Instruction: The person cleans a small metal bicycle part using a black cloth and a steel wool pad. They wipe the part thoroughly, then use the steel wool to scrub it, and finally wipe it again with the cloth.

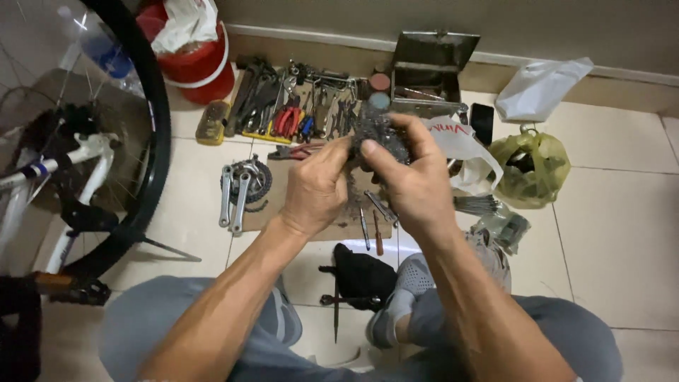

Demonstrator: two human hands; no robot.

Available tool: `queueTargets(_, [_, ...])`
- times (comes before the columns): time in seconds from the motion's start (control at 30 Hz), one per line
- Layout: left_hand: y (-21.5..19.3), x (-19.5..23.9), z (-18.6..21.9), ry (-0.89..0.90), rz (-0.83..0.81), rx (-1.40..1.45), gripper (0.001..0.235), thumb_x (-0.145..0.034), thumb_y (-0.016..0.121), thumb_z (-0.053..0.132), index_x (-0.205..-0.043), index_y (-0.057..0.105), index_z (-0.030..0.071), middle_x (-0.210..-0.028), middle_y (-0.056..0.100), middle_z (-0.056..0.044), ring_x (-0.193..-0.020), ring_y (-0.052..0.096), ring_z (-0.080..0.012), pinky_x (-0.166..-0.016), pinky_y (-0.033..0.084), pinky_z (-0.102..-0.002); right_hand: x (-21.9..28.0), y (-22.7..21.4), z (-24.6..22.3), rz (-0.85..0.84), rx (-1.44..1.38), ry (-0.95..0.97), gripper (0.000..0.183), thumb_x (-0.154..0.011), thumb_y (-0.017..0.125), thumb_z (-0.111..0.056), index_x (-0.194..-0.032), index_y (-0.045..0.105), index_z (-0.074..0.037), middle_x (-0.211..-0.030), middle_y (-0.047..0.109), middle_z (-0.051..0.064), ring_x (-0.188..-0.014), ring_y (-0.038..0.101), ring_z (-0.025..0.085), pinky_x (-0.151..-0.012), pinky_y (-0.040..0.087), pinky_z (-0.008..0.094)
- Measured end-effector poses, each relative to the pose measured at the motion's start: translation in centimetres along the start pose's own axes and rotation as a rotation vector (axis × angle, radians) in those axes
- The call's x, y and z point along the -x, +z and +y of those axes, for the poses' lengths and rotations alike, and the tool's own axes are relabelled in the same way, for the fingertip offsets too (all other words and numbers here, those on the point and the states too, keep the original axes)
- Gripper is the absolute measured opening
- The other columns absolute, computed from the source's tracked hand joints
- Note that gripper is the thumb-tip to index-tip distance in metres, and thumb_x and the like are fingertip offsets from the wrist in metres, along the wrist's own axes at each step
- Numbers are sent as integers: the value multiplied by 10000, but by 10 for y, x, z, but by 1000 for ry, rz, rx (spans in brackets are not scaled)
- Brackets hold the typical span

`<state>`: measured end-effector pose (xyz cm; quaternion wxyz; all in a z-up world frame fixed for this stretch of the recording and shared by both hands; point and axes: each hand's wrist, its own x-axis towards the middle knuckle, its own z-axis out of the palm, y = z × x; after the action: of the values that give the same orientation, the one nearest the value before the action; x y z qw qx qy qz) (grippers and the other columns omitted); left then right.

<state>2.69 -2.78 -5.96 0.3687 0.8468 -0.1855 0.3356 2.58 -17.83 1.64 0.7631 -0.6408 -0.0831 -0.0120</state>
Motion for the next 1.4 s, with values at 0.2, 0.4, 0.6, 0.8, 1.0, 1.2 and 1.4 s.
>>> queueTargets(0.2, [-3, 17, -13, 66, -18, -88, 258, -967, 571, 56, -1174, 699, 141, -1104, 749, -49, -1065, 715, -241, -911, 581, -343, -7, 7, 16, 175, 28, 198, 391, -887, 745, -147, -1217, 608, 11, -833, 658, 216, -621, 689, 272, -416, 547, 334])
queueTargets(0.4, [-14, 11, -14, 14, 47, 20, 293, -966, 550, 13, -1204, 709, 78, -1108, 753, -113, -1059, 718, -273, -905, 586, -360, -7, -10, -5, 175, -163, 383, 542, -878, 750, -231, -1279, 535, 63, -924, 613, 234, -673, 689, 310, -497, 573, 358])
queueTargets(0.6, [-20, 13, -4, -67, 74, 106, 191, -981, 647, 97, -1158, 716, 114, -1064, 759, -105, -1034, 723, -279, -872, 594, -375, -3, -17, 7, 185, -239, 405, 580, -880, 751, -229, -1365, 514, -16, -1029, 633, 190, -854, 695, 319, -651, 608, 407])
queueTargets(0.8, [-34, 11, 6, -227, 113, 251, 194, -1016, 625, 139, -1186, 712, 103, -1072, 753, -141, -1000, 735, -290, -882, 605, -403, -5, -19, 36, 139, -260, 480, 348, -969, 645, -268, -1267, 524, -134, -1066, 682, 232, -944, 729, 379, -623, 577, 427])
queueTargets(1.0, [-52, -4, 12, -715, 178, 744, 212, -1058, 537, 249, -1179, 663, 129, -1094, 726, -130, -1006, 702, -277, -924, 620, -445, 9, -8, 53, 96, -278, 627, 544, -966, 600, -271, -1465, 432, -134, -1230, 624, 271, -1102, 665, 471, -845, 579, 567])
queueTargets(1.2, [-58, -5, 7, -1017, 328, 1163, 206, -1048, 519, 250, -1143, 586, 80, -1085, 691, -135, -1027, 732, -329, -898, 651, -474, 15, -6, 44, 54, -446, 664, 530, -922, 615, -282, -1408, 479, -121, -1323, 577, 285, -1204, 597, 536, -923, 530, 632])
queueTargets(1.4, [-58, -2, 2, -1053, 351, 1326, 200, -1032, 544, 286, -1117, 575, 108, -1060, 705, -140, -1032, 735, -331, -872, 670, -459, 17, -19, 45, -12, -534, 626, 444, -901, 649, -290, -1297, 534, -125, -1124, 624, 215, -1003, 673, 427, -849, 598, 546])
